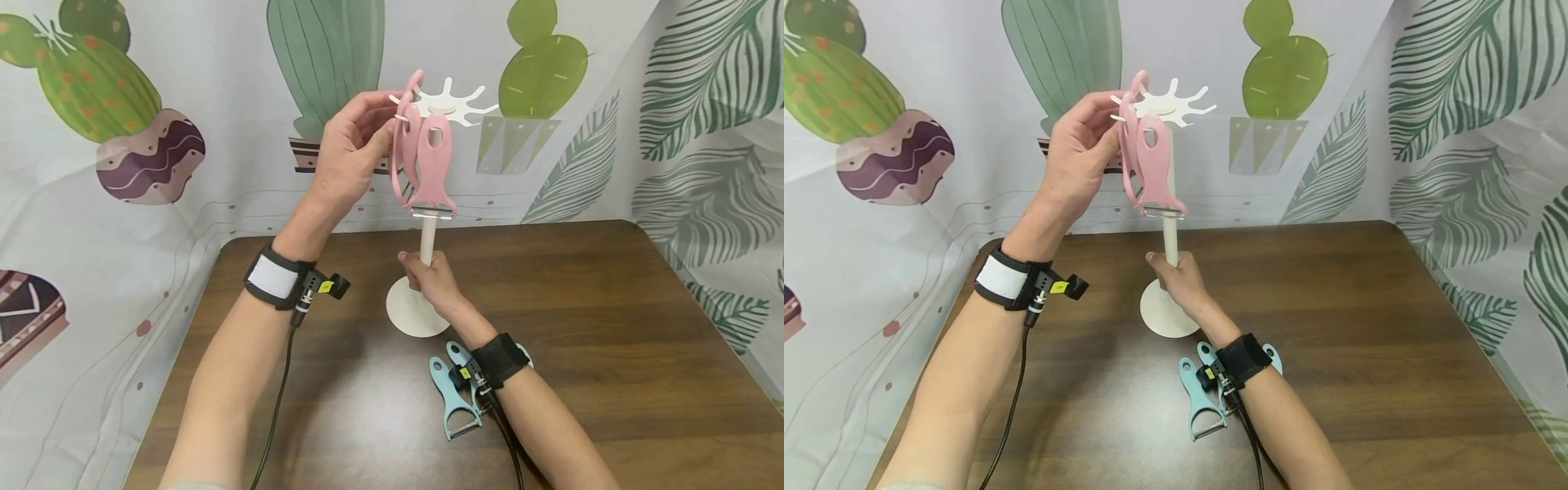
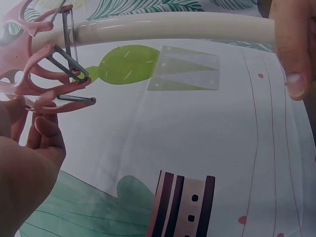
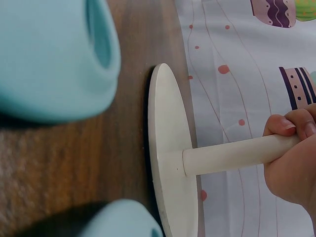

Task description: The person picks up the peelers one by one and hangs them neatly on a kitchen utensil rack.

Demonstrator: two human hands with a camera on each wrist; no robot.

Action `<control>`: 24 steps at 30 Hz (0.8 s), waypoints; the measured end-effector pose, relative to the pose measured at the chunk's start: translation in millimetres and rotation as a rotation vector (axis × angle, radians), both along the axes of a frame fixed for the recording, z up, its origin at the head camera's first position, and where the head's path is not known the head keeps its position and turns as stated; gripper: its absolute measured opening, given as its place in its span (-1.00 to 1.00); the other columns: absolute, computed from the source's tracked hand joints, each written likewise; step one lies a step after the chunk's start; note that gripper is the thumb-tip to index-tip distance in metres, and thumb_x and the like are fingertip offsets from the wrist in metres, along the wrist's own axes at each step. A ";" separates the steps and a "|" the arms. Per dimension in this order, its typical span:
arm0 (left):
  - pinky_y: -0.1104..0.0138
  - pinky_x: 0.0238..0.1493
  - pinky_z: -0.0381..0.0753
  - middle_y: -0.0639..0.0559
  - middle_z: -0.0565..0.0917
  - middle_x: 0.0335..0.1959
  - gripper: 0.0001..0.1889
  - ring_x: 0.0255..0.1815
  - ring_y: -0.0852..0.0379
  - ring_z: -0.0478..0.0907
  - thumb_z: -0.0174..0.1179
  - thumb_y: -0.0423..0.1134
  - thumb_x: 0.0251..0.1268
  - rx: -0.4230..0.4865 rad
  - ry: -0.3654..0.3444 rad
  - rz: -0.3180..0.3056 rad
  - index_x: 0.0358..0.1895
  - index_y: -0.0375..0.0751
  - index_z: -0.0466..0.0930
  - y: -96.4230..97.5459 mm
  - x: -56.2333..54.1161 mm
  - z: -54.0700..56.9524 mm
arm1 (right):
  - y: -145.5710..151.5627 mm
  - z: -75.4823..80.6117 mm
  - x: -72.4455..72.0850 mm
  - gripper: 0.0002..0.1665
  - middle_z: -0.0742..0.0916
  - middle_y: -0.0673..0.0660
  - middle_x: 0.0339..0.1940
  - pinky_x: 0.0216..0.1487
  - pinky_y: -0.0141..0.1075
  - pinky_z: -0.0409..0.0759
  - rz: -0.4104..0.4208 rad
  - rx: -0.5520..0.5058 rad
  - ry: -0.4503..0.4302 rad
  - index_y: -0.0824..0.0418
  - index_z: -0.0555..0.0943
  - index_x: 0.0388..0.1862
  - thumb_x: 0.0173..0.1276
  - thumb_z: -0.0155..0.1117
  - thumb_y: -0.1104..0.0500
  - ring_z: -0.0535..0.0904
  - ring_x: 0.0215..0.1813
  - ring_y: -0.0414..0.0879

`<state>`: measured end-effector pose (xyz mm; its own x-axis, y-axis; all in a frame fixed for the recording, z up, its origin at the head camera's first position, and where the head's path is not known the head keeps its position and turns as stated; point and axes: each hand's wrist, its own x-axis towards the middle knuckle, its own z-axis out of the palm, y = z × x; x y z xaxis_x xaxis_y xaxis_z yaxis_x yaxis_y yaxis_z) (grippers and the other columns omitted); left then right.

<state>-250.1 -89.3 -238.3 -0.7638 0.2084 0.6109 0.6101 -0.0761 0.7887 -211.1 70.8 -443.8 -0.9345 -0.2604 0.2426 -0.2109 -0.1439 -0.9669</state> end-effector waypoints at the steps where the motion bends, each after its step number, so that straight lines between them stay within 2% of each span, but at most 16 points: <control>1: 0.17 0.23 0.66 -0.21 0.69 0.18 -0.67 0.21 -0.02 0.64 0.21 -0.48 0.53 -0.006 0.000 0.000 0.28 -0.39 0.57 0.0 0.3 -0.2 | 0.0 -0.3 0.0 -0.32 0.30 -0.11 -0.79 -0.61 -0.35 0.00 -0.001 0.002 0.000 0.46 0.27 -0.71 0.63 0.14 0.15 0.09 -0.69 -0.20; 10: 0.19 0.23 0.65 -0.19 0.69 0.17 -0.69 0.19 -0.01 0.64 0.20 -0.44 0.55 -0.038 -0.011 -0.005 0.26 -0.38 0.56 0.3 0.5 -3.4 | -0.5 0.1 -0.6 -0.33 0.29 -0.10 -0.78 -0.60 -0.34 -0.02 -0.006 0.010 0.000 0.44 0.27 -0.72 0.62 0.15 0.16 0.08 -0.69 -0.20; 20: 0.20 0.23 0.65 -0.19 0.69 0.14 -0.70 0.17 -0.03 0.63 0.20 -0.47 0.54 0.000 -0.034 -0.028 0.25 -0.39 0.56 0.1 0.0 -6.5 | 0.1 -1.2 -0.9 -0.33 0.29 -0.10 -0.79 -0.60 -0.34 -0.01 -0.006 0.017 -0.005 0.40 0.29 -0.73 0.63 0.14 0.16 0.09 -0.70 -0.19; 22: 0.23 0.18 0.66 -0.19 0.68 0.14 -0.70 0.16 -0.03 0.63 0.19 -0.47 0.55 0.005 -0.037 -0.032 0.26 -0.39 0.55 -0.3 -0.1 -7.4 | 0.1 -1.3 -0.9 -0.33 0.29 -0.11 -0.79 -0.61 -0.34 -0.02 -0.004 0.014 -0.005 0.37 0.28 -0.74 0.63 0.14 0.16 0.09 -0.70 -0.20; 24: 0.30 0.01 0.67 -0.19 0.67 0.15 -0.69 0.13 -0.03 0.62 0.18 -0.47 0.55 0.007 -0.041 -0.031 0.28 -0.38 0.55 -1.1 0.2 -8.8 | -0.1 -1.3 -0.9 -0.33 0.29 -0.11 -0.79 -0.61 -0.35 -0.01 -0.004 0.013 -0.006 0.36 0.28 -0.74 0.63 0.14 0.16 0.09 -0.70 -0.20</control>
